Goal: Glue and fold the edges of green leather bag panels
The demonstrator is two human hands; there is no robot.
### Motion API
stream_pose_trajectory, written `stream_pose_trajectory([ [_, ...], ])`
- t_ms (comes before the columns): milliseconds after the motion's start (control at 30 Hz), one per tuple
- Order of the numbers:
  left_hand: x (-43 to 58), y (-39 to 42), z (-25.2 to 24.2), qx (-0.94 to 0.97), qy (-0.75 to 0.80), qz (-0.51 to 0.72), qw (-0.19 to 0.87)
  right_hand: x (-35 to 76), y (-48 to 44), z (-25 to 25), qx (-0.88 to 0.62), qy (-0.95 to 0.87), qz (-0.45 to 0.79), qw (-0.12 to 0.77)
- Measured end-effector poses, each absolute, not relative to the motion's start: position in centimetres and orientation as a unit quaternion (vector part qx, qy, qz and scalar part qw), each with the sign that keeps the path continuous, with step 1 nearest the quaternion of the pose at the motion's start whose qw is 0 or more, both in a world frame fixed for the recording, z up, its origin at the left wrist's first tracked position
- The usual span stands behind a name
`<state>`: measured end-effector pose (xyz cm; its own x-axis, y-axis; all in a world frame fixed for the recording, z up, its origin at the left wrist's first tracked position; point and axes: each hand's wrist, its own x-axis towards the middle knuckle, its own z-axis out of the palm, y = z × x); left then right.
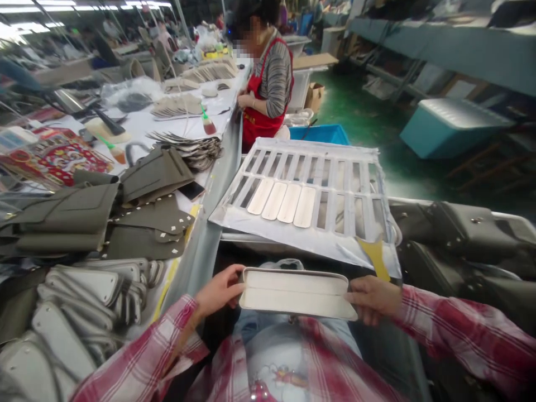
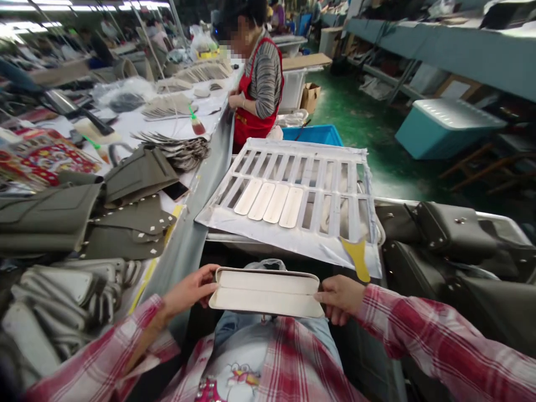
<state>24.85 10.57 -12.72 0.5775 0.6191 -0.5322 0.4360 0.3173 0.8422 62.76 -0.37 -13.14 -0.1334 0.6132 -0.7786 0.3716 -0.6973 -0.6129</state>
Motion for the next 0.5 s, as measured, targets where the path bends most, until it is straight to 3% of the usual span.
stream_pose_trajectory([
  [167,25.3,13.3,-11.4,0.653,0.428,-0.015,0.624,62.8,-0.2,-13.5,-0.656,-0.385,0.641,0.101],
  [267,26.8,15.3,-9.5,0.763,0.364,-0.111,0.522,63.3,0.0,-13.7,-0.656,-0.406,0.627,0.11],
  [433,34.9,15.3,-6.7,0.874,0.202,-0.124,0.425,63.6,1.0,-12.6,-0.635,-0.56,0.472,0.245],
  [500,38.6,14.3,-6.9,0.887,0.171,-0.101,0.417,63.0,1.2,-11.6,-0.611,-0.633,0.41,0.241],
])
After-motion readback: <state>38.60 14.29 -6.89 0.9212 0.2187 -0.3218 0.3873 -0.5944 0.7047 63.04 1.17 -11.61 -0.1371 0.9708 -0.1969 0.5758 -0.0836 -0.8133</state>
